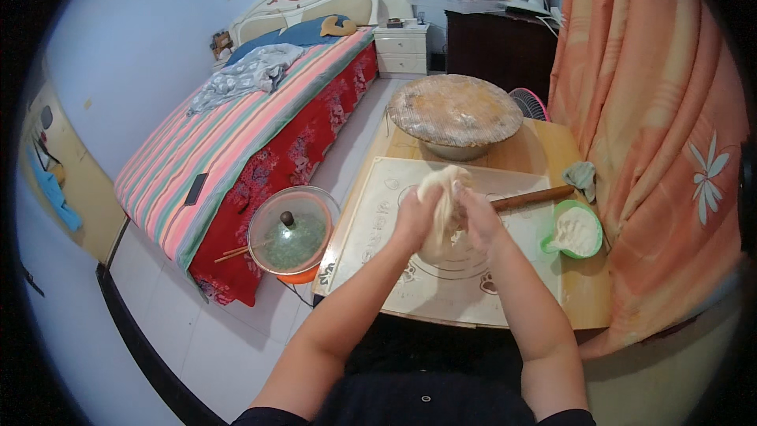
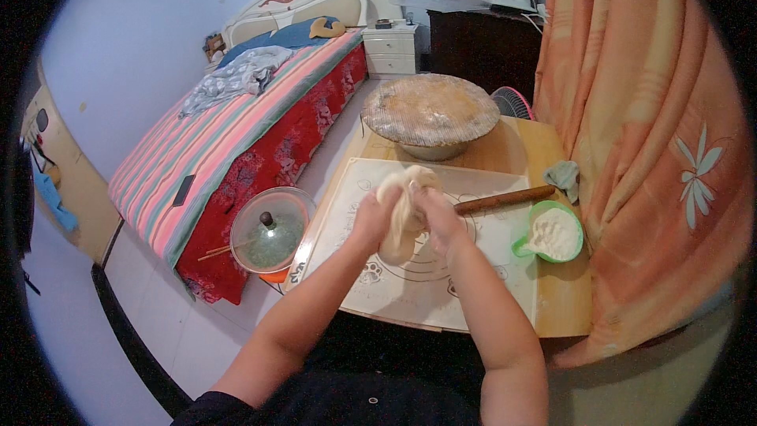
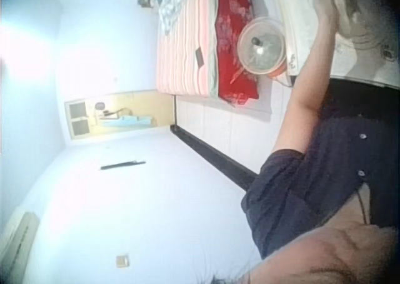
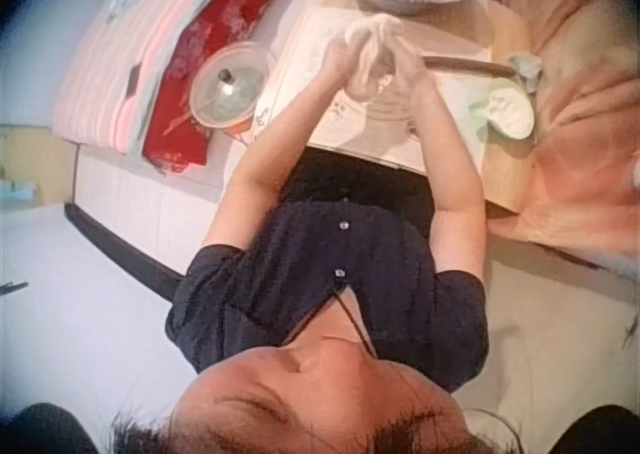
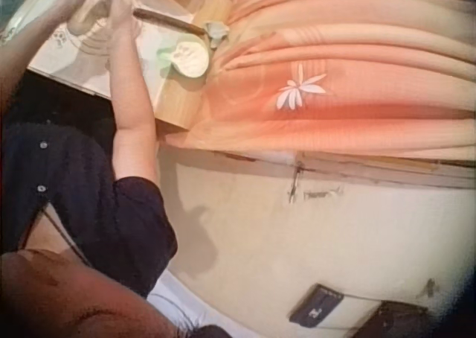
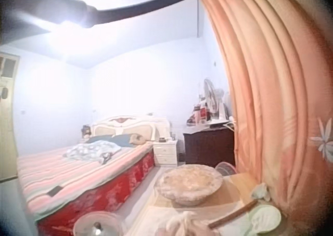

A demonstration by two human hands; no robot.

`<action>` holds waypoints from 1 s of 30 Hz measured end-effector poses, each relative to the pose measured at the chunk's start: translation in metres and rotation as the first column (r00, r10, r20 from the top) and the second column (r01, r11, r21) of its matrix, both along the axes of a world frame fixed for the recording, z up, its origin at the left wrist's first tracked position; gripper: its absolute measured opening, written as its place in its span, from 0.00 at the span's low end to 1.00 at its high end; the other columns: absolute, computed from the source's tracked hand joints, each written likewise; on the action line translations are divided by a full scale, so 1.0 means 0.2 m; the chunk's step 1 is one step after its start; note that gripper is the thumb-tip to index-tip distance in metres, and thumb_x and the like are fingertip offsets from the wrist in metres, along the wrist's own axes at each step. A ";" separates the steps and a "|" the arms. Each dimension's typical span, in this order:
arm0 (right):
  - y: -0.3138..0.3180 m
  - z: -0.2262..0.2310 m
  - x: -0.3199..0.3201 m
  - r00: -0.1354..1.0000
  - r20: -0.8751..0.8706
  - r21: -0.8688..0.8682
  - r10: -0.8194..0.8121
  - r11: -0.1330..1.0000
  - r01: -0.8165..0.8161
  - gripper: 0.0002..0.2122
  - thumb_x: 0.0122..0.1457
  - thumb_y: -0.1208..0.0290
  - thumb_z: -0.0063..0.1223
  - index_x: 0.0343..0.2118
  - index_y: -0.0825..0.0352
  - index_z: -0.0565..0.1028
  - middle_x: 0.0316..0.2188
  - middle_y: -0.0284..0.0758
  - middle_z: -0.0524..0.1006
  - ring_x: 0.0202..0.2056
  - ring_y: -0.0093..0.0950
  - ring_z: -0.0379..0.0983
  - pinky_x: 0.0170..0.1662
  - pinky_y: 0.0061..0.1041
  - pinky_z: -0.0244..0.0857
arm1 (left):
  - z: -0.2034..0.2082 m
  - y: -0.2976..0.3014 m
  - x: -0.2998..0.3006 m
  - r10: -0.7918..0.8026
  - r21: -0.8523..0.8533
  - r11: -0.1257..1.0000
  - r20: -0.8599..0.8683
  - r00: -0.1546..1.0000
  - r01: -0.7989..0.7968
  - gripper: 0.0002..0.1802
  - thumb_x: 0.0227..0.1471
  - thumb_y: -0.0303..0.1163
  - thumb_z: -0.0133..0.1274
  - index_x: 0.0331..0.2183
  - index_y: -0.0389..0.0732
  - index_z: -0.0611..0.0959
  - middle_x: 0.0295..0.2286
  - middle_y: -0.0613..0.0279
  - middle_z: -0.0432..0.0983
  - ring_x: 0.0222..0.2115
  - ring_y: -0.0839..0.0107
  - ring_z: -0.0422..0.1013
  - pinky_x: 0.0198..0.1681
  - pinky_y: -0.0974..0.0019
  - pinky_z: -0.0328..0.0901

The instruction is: The person kneads a ball of dough on a silicone mat, then uses a scraper to cut a portion off and places it into a metal bowl. They continue to knead the remaining dough, eventually rolling it into a long rope and shaping it into a square outline on the mat.

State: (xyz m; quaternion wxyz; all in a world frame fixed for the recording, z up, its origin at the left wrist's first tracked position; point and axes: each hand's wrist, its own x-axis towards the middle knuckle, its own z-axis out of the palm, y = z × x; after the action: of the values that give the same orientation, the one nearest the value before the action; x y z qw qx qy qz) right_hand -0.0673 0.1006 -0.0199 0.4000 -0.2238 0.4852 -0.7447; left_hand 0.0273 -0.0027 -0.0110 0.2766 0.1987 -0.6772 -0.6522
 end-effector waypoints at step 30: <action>-0.01 0.07 0.16 0.910 0.084 -0.007 -0.405 0.913 0.407 0.19 0.57 0.55 0.56 0.43 0.65 0.71 0.36 0.32 0.75 0.36 0.24 0.72 0.40 0.25 0.67 | 0.21 0.16 0.07 0.021 -0.513 0.804 0.530 0.848 0.300 0.37 0.58 0.50 0.44 0.61 0.41 0.55 0.43 0.37 0.72 0.47 0.49 0.70 0.49 0.57 0.64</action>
State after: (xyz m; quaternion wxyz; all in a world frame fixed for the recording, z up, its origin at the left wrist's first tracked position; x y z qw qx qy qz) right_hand -0.0356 0.0979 -0.0052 0.2532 -0.0926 0.4953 -0.8258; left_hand 0.0420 0.0287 0.0317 0.0832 0.2185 -0.9040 -0.3580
